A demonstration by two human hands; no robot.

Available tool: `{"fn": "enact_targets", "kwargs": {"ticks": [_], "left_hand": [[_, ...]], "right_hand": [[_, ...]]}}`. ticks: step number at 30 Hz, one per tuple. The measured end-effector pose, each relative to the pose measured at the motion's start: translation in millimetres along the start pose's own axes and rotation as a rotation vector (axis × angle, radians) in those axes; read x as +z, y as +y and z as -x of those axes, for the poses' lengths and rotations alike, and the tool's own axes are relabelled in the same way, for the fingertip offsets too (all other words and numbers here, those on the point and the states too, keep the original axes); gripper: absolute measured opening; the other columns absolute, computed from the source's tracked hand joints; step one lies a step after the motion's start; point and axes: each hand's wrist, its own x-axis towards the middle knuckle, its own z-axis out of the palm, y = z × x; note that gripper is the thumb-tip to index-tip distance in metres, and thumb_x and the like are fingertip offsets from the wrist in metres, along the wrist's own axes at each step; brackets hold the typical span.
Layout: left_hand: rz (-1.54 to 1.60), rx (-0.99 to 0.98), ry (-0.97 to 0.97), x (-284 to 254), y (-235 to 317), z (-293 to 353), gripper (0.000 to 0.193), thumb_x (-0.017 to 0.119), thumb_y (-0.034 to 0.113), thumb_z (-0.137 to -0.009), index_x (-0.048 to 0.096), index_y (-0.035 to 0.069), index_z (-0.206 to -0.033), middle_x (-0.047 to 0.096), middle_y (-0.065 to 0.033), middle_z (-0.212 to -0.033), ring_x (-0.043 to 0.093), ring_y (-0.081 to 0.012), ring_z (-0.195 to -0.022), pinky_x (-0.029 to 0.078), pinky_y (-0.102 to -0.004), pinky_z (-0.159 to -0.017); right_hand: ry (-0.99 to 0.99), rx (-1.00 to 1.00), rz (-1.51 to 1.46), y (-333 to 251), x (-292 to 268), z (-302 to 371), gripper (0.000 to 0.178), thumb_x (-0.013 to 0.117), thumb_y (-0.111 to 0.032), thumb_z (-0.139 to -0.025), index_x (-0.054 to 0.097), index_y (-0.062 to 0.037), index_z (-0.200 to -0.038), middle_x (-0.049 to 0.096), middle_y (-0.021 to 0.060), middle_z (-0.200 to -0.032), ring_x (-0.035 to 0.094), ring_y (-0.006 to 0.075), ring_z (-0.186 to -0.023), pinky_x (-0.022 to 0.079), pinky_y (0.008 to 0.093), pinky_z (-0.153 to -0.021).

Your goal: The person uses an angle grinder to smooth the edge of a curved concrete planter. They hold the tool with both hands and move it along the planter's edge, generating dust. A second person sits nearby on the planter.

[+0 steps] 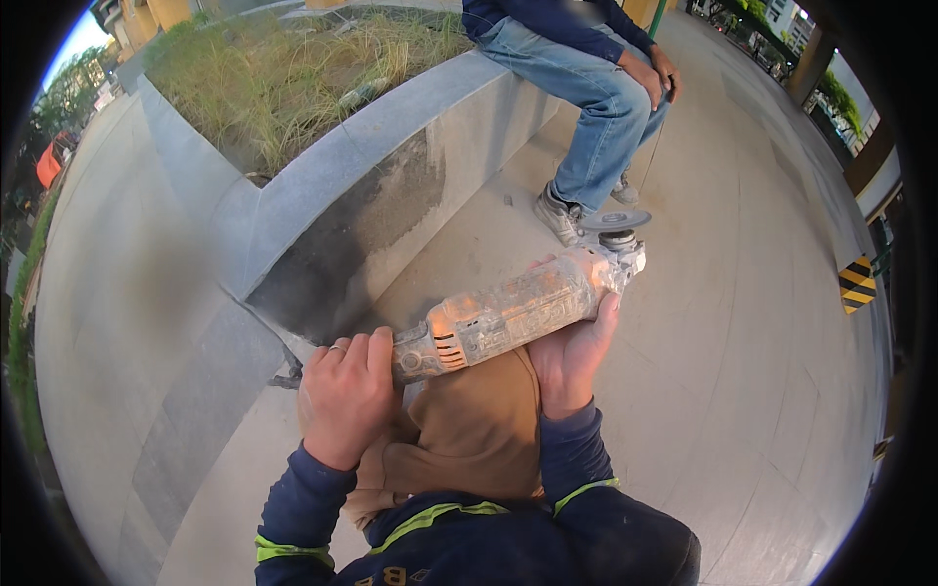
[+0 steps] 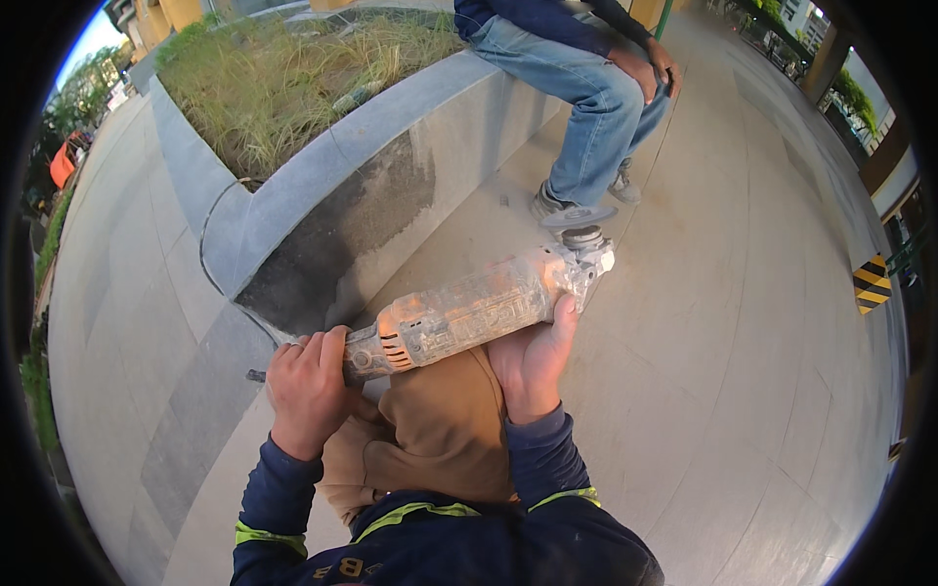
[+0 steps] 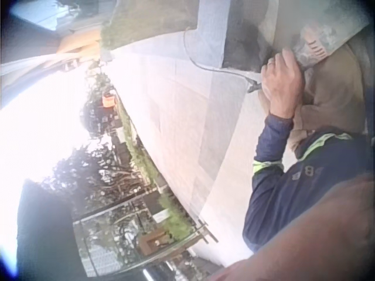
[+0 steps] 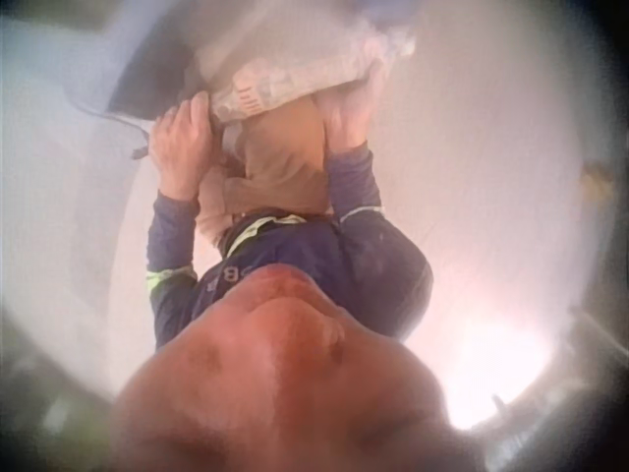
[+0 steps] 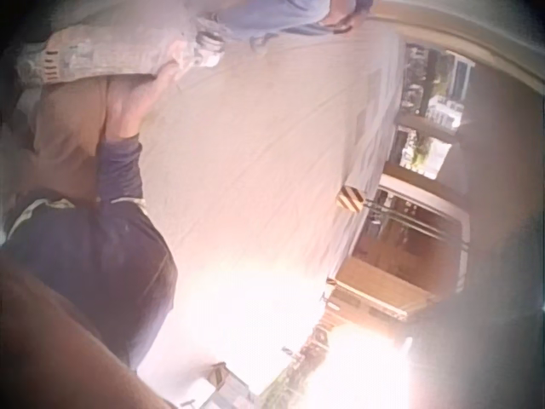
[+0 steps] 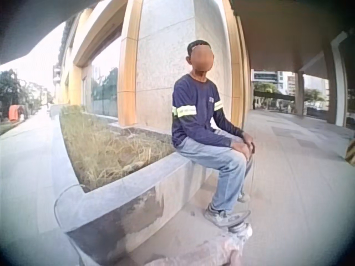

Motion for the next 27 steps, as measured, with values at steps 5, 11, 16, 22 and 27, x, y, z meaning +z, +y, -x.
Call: {"fn": "enact_targets", "kwargs": {"ticks": [5,11,16,22,27], "left_hand": [[0.093,-0.019,0.086,22,-11,2,0.036,0.075,0.012,-0.057,0.058,0.007,-0.089,0.059,-0.0072,-0.069,0.06,-0.028,-0.062,0.045,-0.0369,-0.057],[0.254,-0.179,-0.094,58,-30,-20,0.032,0.078,0.019,-0.066,0.054,0.007,-0.084,0.062,-0.0126,-0.07,0.063,-0.0349,-0.064,0.048,-0.0433,-0.055],[0.33,-0.345,-0.258,119,-38,1,0.035,0.076,0.024,-0.068,0.053,0.006,-0.086,0.063,-0.0165,-0.069,0.063,-0.0394,-0.066,0.049,-0.0481,-0.057],[0.321,-0.563,-0.517,150,-33,15,0.033,0.074,0.026,-0.07,0.054,0.004,-0.086,0.064,-0.0194,-0.068,0.064,-0.0404,-0.065,0.051,-0.0488,-0.059],[0.326,-0.693,-0.691,166,-35,5,0.033,0.072,0.022,-0.067,0.058,0.001,-0.089,0.066,-0.0239,-0.076,0.065,-0.0433,-0.073,0.053,-0.0499,-0.067]], "right_hand": [[-0.253,-0.035,0.049,3,4,-12,0.079,0.056,-0.065,-0.088,0.042,-0.0092,-0.142,0.05,0.0173,-0.135,0.05,0.0355,-0.124,0.041,0.0504,-0.106],[-0.341,-0.003,0.075,39,11,-73,0.088,0.065,-0.066,-0.083,0.039,-0.0066,-0.143,0.051,0.0126,-0.133,0.051,0.033,-0.124,0.043,0.0497,-0.105],[-0.178,0.206,-0.056,103,-29,-109,0.071,0.062,-0.052,-0.092,0.039,-0.0062,-0.141,0.051,0.0135,-0.133,0.052,0.0337,-0.122,0.045,0.0521,-0.103],[0.149,0.236,0.126,156,-69,-108,0.056,0.06,-0.027,-0.096,0.034,-0.0052,-0.14,0.05,0.0136,-0.131,0.053,0.0282,-0.119,0.045,0.046,-0.102],[0.363,0.265,0.341,181,-76,-119,0.07,0.071,-0.009,-0.087,0.029,-0.0042,-0.142,0.047,0.0114,-0.133,0.05,0.0229,-0.12,0.041,0.0378,-0.104]]}}
